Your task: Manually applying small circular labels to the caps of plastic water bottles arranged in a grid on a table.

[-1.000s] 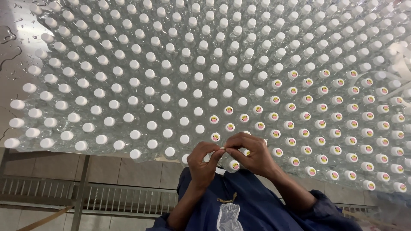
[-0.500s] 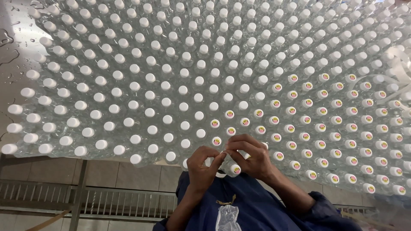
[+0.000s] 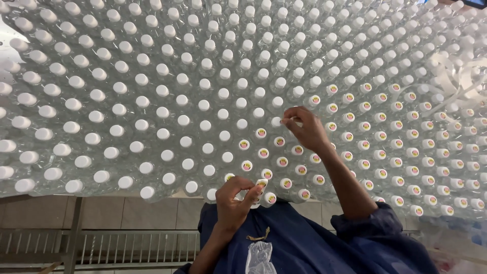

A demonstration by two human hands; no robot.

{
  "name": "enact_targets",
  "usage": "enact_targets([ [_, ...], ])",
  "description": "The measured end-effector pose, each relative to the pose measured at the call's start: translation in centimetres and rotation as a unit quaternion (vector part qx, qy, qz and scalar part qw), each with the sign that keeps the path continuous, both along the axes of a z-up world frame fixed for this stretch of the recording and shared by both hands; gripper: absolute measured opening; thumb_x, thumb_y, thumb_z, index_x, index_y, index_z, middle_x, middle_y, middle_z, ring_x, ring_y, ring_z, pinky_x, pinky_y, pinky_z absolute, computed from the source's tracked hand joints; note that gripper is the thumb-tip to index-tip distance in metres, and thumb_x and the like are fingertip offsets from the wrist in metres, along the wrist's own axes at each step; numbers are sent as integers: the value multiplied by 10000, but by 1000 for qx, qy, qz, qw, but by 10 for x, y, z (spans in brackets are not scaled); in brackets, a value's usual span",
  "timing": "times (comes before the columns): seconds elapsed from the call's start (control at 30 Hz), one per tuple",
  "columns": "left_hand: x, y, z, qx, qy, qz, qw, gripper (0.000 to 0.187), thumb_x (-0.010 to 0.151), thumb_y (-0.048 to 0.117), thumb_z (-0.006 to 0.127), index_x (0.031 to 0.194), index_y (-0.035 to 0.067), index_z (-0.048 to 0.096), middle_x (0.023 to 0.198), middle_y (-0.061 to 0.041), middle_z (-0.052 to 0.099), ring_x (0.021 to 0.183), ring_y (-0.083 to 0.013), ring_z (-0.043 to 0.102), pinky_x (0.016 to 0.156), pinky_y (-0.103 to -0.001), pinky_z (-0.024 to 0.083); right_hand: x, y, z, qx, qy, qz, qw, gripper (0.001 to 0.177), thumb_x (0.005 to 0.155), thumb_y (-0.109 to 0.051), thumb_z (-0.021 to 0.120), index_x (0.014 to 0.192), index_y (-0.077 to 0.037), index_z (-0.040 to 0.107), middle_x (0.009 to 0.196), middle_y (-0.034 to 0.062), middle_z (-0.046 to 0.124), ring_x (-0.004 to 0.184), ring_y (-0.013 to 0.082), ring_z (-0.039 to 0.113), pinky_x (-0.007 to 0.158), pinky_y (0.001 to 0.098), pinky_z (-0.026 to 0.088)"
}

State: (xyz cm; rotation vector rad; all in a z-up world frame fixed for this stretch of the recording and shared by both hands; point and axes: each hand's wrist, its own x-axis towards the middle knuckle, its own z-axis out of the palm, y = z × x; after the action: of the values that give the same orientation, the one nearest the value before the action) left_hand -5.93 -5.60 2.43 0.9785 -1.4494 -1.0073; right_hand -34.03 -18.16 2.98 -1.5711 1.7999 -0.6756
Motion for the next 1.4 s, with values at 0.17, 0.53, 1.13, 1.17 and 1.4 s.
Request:
enact_targets([
  [0.17,3,0,-2,-8,0,4,1000,183,977,212,795,835,103,756,788,-18,748,716,-158,693,661,-328,543,4,-10,-9,44,26,6,999,184,1013,-300,719,1028,-123,768,1150,9,794,1053,189,736,928,366,565],
  [0.53,2,1,-2,3,9,6,1000,227,991,246,778,815,106,749,783,-16,749,719,-152,697,673,-321,543,4,-11,-37,-18,64,2,998,177,1024,-293,739,1047,-122,778,1095,8,787,891,196,725,788,362,571],
  [1.13,2,15,-5,29,-2,12,1000,246,988,250,782,794,108,729,758,-9,732,708,-143,671,670,-319,527,16,-11,-63,-119,47,-42,991,247,1013,-347,810,972,-133,694,985,11,738,795,176,716,703,373,516],
  [1.17,2,17,-6,34,8,12,999,243,988,247,783,801,101,732,768,-15,736,721,-148,684,672,-320,537,16,-10,-64,-129,43,-35,990,256,1021,-351,803,980,-124,693,982,25,732,793,185,705,698,377,515],
  [1.4,2,22,-5,61,32,8,998,236,977,278,792,822,102,766,797,-19,768,745,-141,714,660,-312,551,13,-18,-67,-136,103,-38,985,306,1125,-312,644,1386,-157,611,975,41,818,851,239,806,587,402,527],
])
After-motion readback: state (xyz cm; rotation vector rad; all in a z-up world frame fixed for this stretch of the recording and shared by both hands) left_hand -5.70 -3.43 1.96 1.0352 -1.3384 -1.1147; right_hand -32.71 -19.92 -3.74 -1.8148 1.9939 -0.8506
